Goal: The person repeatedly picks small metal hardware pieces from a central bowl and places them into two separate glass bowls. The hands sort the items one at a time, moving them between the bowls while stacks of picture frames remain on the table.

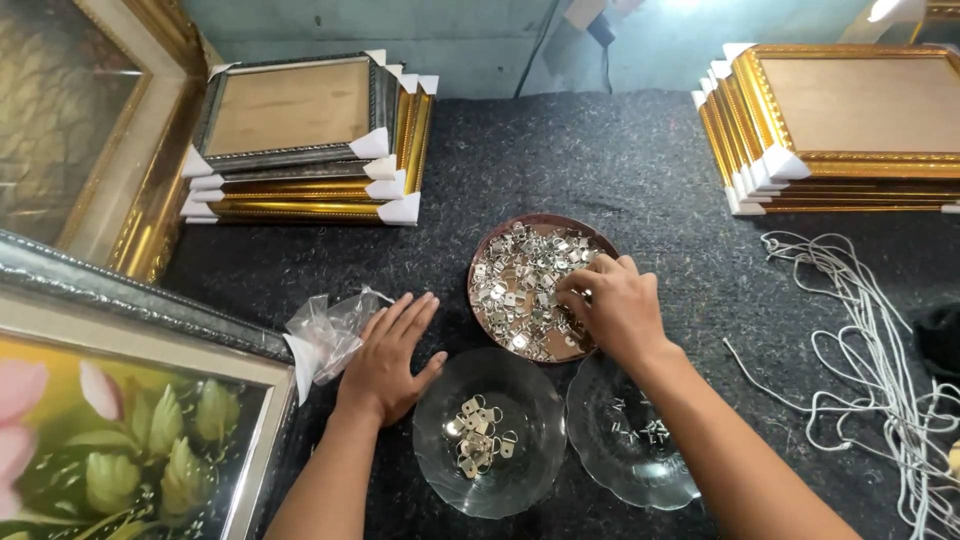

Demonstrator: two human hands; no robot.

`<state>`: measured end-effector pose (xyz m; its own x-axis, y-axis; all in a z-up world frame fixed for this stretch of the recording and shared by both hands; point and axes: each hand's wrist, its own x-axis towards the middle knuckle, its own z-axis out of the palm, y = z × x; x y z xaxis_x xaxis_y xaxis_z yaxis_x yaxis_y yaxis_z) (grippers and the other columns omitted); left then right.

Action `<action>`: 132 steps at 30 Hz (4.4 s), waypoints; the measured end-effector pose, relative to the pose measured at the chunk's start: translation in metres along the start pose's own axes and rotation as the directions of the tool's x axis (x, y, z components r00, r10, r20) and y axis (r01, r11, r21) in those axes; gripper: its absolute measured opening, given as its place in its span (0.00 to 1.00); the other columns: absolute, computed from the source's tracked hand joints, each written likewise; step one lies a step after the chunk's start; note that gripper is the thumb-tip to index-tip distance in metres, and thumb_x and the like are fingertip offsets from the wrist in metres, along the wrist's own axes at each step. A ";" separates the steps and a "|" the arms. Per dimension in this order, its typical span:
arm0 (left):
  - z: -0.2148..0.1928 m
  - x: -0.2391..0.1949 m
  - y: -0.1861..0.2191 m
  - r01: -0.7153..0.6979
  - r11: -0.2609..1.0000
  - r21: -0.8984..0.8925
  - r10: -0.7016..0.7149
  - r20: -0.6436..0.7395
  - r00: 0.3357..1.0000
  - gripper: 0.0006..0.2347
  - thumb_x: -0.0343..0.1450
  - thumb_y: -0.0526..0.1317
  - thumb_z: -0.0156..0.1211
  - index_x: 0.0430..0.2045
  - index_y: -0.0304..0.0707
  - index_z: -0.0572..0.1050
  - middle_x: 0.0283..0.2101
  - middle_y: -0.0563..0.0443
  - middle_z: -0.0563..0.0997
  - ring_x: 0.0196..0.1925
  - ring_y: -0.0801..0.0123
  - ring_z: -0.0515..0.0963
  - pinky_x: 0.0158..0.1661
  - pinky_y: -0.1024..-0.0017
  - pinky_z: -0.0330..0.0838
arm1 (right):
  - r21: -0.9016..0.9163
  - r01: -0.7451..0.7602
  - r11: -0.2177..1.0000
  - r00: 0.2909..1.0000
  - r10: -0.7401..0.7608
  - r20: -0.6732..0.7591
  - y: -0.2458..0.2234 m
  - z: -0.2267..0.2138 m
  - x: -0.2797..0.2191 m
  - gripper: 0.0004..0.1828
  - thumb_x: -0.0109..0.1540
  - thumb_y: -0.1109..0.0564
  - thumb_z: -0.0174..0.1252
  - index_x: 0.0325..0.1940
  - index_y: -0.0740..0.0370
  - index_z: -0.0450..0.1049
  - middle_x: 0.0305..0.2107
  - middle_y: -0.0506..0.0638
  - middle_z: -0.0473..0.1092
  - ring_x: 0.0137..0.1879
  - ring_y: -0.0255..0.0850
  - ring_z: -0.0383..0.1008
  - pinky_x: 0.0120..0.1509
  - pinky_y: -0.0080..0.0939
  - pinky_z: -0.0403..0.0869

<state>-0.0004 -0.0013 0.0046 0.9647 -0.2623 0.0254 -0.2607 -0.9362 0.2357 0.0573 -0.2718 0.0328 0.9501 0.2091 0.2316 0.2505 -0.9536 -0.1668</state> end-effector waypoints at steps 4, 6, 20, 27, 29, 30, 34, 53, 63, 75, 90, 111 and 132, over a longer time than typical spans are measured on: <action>0.001 0.000 0.000 -0.002 1.000 0.003 0.002 -0.012 1.000 0.26 0.64 0.55 0.41 0.58 0.54 0.52 0.60 0.61 0.58 0.63 0.67 0.53 0.60 0.65 0.45 | -0.013 -0.048 0.999 0.998 0.047 -0.031 0.010 0.006 0.004 0.05 0.52 0.42 0.57 0.28 0.36 0.72 0.27 0.35 0.65 0.40 0.35 0.64 0.39 0.37 0.64; 0.000 0.000 0.000 0.000 1.000 0.006 0.000 -0.011 1.000 0.26 0.64 0.55 0.41 0.58 0.54 0.52 0.60 0.62 0.58 0.63 0.67 0.53 0.60 0.65 0.45 | 0.030 -0.037 0.999 0.999 0.037 -0.004 0.004 -0.007 0.004 0.06 0.51 0.43 0.58 0.31 0.36 0.73 0.27 0.37 0.65 0.40 0.37 0.64 0.41 0.40 0.64; 0.003 0.000 0.000 -0.002 1.000 -0.002 0.002 -0.030 1.000 0.26 0.64 0.55 0.42 0.57 0.54 0.53 0.60 0.62 0.58 0.63 0.68 0.54 0.60 0.65 0.46 | 0.556 -0.458 0.694 0.886 0.408 0.221 0.007 -0.022 0.008 0.08 0.56 0.40 0.52 0.33 0.37 0.75 0.23 0.40 0.71 0.37 0.40 0.71 0.42 0.40 0.68; 0.001 0.000 0.001 0.009 1.000 0.003 -0.009 -0.011 1.000 0.26 0.64 0.55 0.42 0.58 0.54 0.53 0.60 0.62 0.58 0.63 0.68 0.53 0.60 0.65 0.45 | 0.669 -0.488 0.561 0.867 0.403 0.294 0.009 -0.027 -0.002 0.14 0.59 0.43 0.51 0.28 0.51 0.74 0.15 0.48 0.66 0.29 0.35 0.63 0.38 0.36 0.65; -0.001 0.000 0.001 0.014 1.000 -0.002 -0.014 0.002 1.000 0.26 0.64 0.55 0.41 0.58 0.54 0.52 0.60 0.62 0.58 0.63 0.68 0.53 0.61 0.65 0.45 | 0.665 -0.487 0.566 0.870 0.383 0.311 -0.011 -0.049 -0.005 0.14 0.58 0.43 0.51 0.27 0.51 0.74 0.16 0.49 0.66 0.29 0.37 0.63 0.38 0.37 0.66; -0.002 0.000 0.001 0.015 1.000 -0.007 -0.015 0.014 1.000 0.26 0.65 0.55 0.40 0.58 0.55 0.52 0.60 0.62 0.57 0.63 0.67 0.53 0.61 0.65 0.45 | 0.662 -0.485 0.572 0.872 0.366 0.324 -0.022 -0.060 -0.007 0.14 0.58 0.43 0.51 0.27 0.51 0.74 0.16 0.50 0.67 0.28 0.39 0.64 0.39 0.38 0.66; 0.000 -0.001 0.000 0.027 1.000 -0.013 -0.027 0.019 0.999 0.26 0.65 0.55 0.39 0.58 0.54 0.51 0.61 0.60 0.57 0.64 0.66 0.52 0.61 0.63 0.44 | 0.659 -0.407 0.632 0.912 0.245 0.329 -0.051 -0.071 -0.022 0.12 0.56 0.46 0.53 0.27 0.54 0.74 0.19 0.57 0.69 0.30 0.47 0.68 0.41 0.45 0.67; 0.008 -0.002 -0.005 -0.026 0.997 -0.069 0.022 -0.067 0.997 0.27 0.63 0.56 0.42 0.58 0.53 0.54 0.59 0.59 0.59 0.63 0.65 0.55 0.60 0.63 0.46 | 0.586 -0.189 0.788 0.977 0.094 0.189 -0.054 -0.040 -0.034 0.23 0.58 0.44 0.48 0.11 0.55 0.69 0.09 0.53 0.67 0.25 0.50 0.70 0.35 0.41 0.68; -0.004 -0.002 0.001 -0.010 0.999 -0.046 0.010 0.008 1.000 0.27 0.64 0.55 0.40 0.58 0.51 0.52 0.60 0.57 0.58 0.63 0.64 0.53 0.61 0.63 0.45 | 0.320 -0.446 0.836 0.895 0.419 0.151 0.016 -0.034 0.002 0.19 0.57 0.32 0.47 0.21 0.41 0.72 0.13 0.43 0.67 0.33 0.47 0.70 0.44 0.41 0.63; 0.000 -0.001 0.000 0.000 1.000 -0.023 0.000 0.008 1.000 0.27 0.64 0.55 0.40 0.58 0.53 0.52 0.60 0.59 0.58 0.63 0.66 0.53 0.61 0.65 0.44 | -0.009 -0.027 1.000 1.000 0.028 0.011 0.005 0.001 -0.006 0.07 0.50 0.44 0.58 0.31 0.37 0.71 0.30 0.38 0.64 0.43 0.37 0.63 0.45 0.44 0.59; 0.001 0.000 0.001 0.008 1.000 -0.009 -0.008 -0.005 1.000 0.26 0.65 0.56 0.40 0.58 0.54 0.52 0.60 0.61 0.57 0.63 0.68 0.52 0.61 0.66 0.44 | 0.881 -0.425 0.208 0.884 0.305 0.354 -0.006 -0.059 -0.007 0.13 0.55 0.60 0.51 0.43 0.64 0.72 0.26 0.50 0.72 0.29 0.31 0.67 0.28 0.23 0.63; 0.001 -0.001 -0.002 -0.012 1.000 -0.024 0.012 -0.020 1.000 0.26 0.64 0.55 0.39 0.58 0.52 0.52 0.60 0.58 0.58 0.63 0.64 0.54 0.61 0.63 0.45 | 0.827 -0.528 0.190 0.849 0.102 0.519 -0.053 -0.098 -0.020 0.16 0.52 0.65 0.45 0.39 0.68 0.76 0.20 0.56 0.69 0.25 0.35 0.62 0.28 0.28 0.60; 0.009 -0.001 -0.006 -0.033 0.999 -0.035 0.030 -0.087 0.996 0.27 0.63 0.56 0.42 0.57 0.54 0.54 0.59 0.59 0.60 0.63 0.66 0.55 0.60 0.64 0.47 | 0.725 -0.344 0.597 0.932 0.123 0.340 -0.048 -0.105 -0.016 0.11 0.56 0.57 0.52 0.39 0.58 0.77 0.19 0.51 0.73 0.24 0.34 0.63 0.28 0.31 0.62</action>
<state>0.0002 0.0024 -0.0060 0.9561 -0.2690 0.1163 -0.2910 -0.9181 0.2690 0.0111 -0.2524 0.1380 0.9798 0.1510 -0.1309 -0.0421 -0.4841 -0.8740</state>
